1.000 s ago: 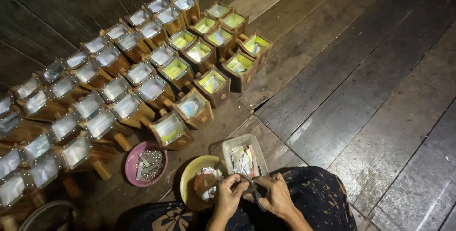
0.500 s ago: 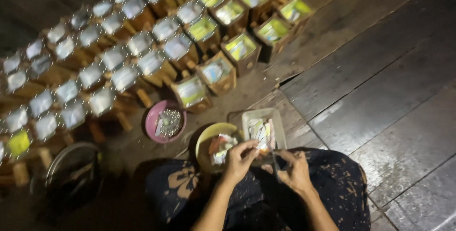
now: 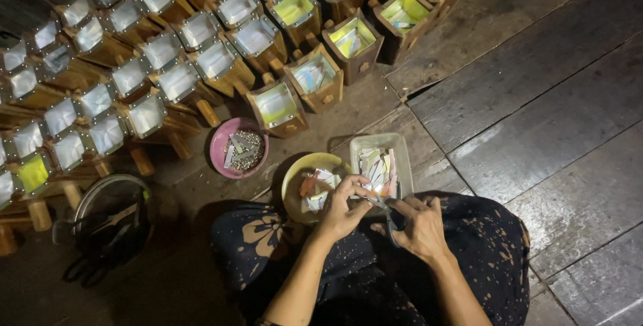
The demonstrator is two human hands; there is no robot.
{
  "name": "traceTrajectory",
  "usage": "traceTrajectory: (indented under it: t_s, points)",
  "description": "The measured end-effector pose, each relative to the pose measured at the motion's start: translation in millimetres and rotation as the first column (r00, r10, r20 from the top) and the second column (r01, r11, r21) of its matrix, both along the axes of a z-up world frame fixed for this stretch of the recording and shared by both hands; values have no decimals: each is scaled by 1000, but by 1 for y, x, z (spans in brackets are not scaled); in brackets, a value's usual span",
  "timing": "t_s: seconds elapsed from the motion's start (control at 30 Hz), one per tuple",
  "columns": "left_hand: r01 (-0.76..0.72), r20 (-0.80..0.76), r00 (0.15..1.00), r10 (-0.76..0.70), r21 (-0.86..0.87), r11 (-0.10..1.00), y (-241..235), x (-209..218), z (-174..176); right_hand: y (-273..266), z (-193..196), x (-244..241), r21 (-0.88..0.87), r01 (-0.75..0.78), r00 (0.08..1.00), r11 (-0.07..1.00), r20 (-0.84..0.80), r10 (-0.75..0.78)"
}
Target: The person sits on the floor and uses scissors to cut small rectangular pieces of paper into smaller strips. The cut pieces are placed into a plastic container, and the process is repeated continuously.
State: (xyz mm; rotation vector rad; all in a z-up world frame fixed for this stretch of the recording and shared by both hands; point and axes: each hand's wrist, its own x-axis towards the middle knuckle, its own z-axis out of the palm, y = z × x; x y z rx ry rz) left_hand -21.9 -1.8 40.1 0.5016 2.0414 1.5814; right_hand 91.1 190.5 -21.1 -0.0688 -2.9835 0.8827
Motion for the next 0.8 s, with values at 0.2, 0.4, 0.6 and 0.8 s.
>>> traceTrajectory:
  t_s: [0.2, 0.4, 0.6, 0.8]
  points:
    - [51, -58, 997, -50, 9, 999, -2, 2, -6, 1, -6, 3, 20, -19, 1000, 1000, -13, 19]
    - [-2, -50, 999, -4, -125, 992, 2, 4, 1, -1, 16, -1, -95, 64, 997, 993, -30, -67]
    - [-3, -63, 998, -5, -118, 993, 2, 4, 1, -3, 32, -5, -124, 31, 997, 992, -62, -39]
    - [20, -61, 998, -27, -110, 994, -2, 3, -6, -3, 32, -6, -118, 29, 998, 993, -54, -35]
